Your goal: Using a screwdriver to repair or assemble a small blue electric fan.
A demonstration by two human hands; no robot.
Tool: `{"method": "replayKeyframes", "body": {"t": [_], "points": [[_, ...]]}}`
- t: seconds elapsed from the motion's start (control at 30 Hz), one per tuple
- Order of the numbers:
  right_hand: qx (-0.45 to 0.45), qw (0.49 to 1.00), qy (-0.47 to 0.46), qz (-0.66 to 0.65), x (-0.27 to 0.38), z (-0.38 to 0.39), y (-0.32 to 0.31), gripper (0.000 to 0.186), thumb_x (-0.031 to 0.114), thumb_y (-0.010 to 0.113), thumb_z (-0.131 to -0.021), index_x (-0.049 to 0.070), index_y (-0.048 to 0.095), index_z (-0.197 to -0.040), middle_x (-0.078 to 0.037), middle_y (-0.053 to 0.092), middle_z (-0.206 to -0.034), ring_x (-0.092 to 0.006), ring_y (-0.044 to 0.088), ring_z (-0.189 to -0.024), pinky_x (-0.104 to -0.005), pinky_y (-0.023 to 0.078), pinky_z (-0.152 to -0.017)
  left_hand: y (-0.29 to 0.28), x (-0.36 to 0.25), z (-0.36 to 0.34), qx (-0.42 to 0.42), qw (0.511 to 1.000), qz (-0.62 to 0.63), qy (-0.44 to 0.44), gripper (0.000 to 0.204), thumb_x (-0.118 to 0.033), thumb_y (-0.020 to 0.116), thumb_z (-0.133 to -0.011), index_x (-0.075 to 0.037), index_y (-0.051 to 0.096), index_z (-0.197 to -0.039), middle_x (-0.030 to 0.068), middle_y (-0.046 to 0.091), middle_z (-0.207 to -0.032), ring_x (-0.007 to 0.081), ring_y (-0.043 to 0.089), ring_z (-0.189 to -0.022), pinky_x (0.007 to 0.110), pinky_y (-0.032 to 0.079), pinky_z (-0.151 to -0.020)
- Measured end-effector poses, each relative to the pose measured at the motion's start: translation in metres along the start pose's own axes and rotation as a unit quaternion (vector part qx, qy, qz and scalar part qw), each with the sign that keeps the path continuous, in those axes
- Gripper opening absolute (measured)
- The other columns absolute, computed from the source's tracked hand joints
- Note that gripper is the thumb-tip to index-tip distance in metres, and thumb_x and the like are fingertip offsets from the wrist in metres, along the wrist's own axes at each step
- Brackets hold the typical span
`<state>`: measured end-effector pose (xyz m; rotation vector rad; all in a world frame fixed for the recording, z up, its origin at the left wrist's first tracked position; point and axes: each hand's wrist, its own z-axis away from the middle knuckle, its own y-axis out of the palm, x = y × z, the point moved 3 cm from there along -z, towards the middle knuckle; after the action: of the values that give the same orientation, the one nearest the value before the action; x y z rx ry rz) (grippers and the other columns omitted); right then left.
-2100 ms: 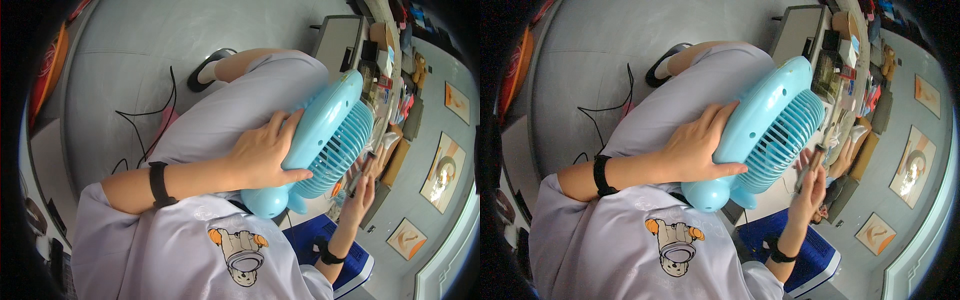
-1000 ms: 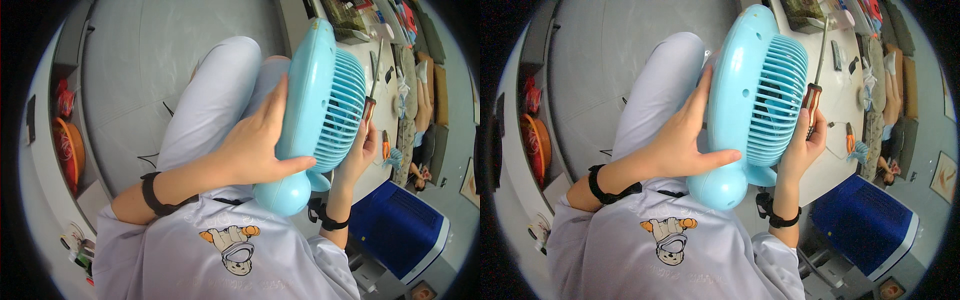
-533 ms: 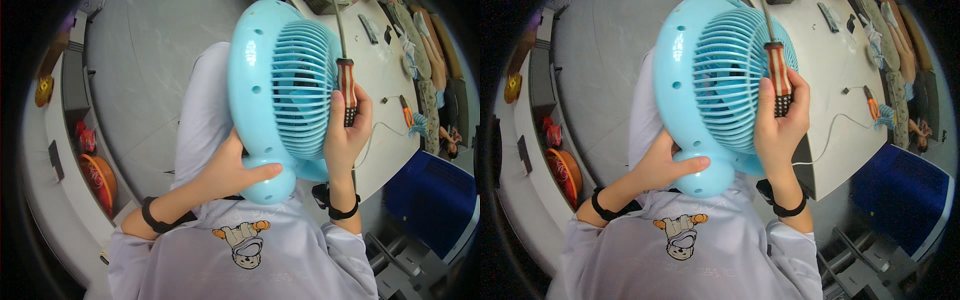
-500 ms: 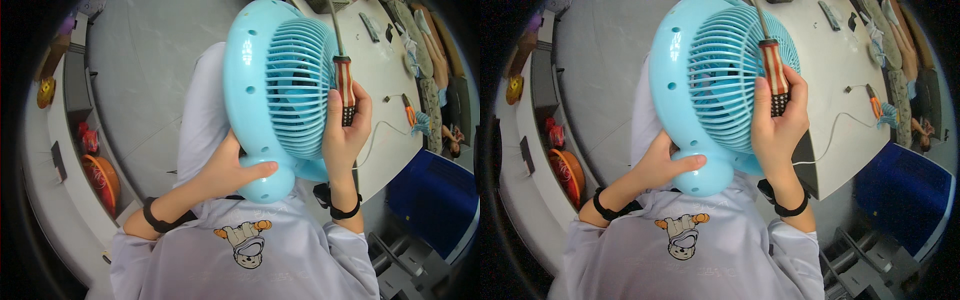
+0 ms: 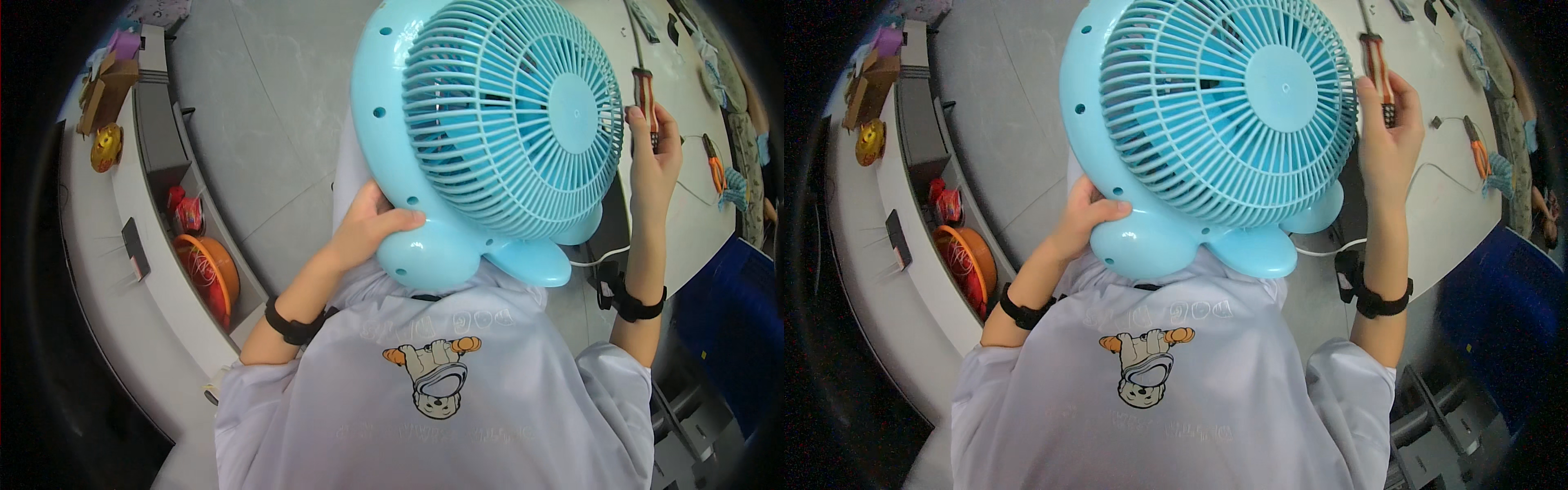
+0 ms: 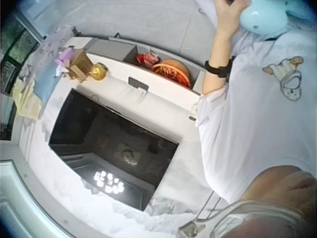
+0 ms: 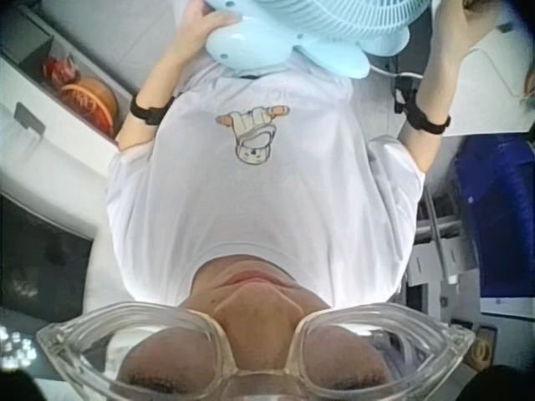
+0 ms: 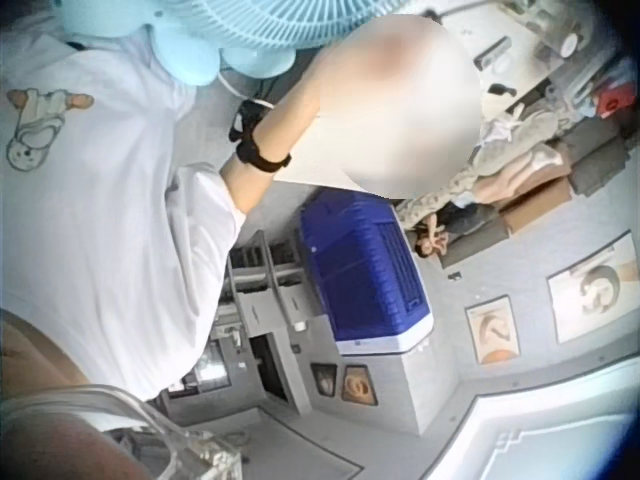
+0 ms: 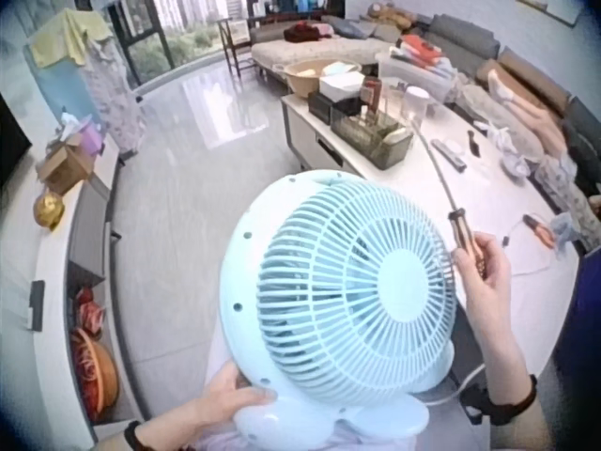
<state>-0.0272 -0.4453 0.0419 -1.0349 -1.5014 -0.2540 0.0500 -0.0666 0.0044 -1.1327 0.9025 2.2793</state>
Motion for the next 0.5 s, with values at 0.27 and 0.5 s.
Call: {"method": "replayKeyframes", "body": {"t": [0.27,0.5], "points": [[0.035,0.927,0.313,-0.206,-0.095,0.033,-0.019,0.036,0.027,0.072,-0.099,0.002,0.064,-0.124,-0.002,0.071,-0.097,-0.0116,0.069,-0.086,-0.0286,0.054,-0.075,-0.015,0.009,0.001,-0.015,1.000,0.023,-0.015,0.062,-0.015,0.072,-0.085,0.005,0.050,-0.139,0.0177,0.065,-0.130,0.0256,0.066,-0.116,0.039,0.054,-0.100],[0.037,0.917,0.311,-0.246,-0.089,0.045,-0.005,0.027,0.025,0.059,-0.107,0.004,0.062,-0.123,-0.003,0.070,-0.103,-0.0122,0.068,-0.088,-0.0324,0.057,-0.075,0.000,-0.008,-0.001,-0.024,0.998,0.056,-0.008,0.059,-0.013,0.068,-0.086,0.006,0.050,-0.139,0.0183,0.065,-0.128,0.0256,0.067,-0.114,0.038,0.057,-0.096]]}}
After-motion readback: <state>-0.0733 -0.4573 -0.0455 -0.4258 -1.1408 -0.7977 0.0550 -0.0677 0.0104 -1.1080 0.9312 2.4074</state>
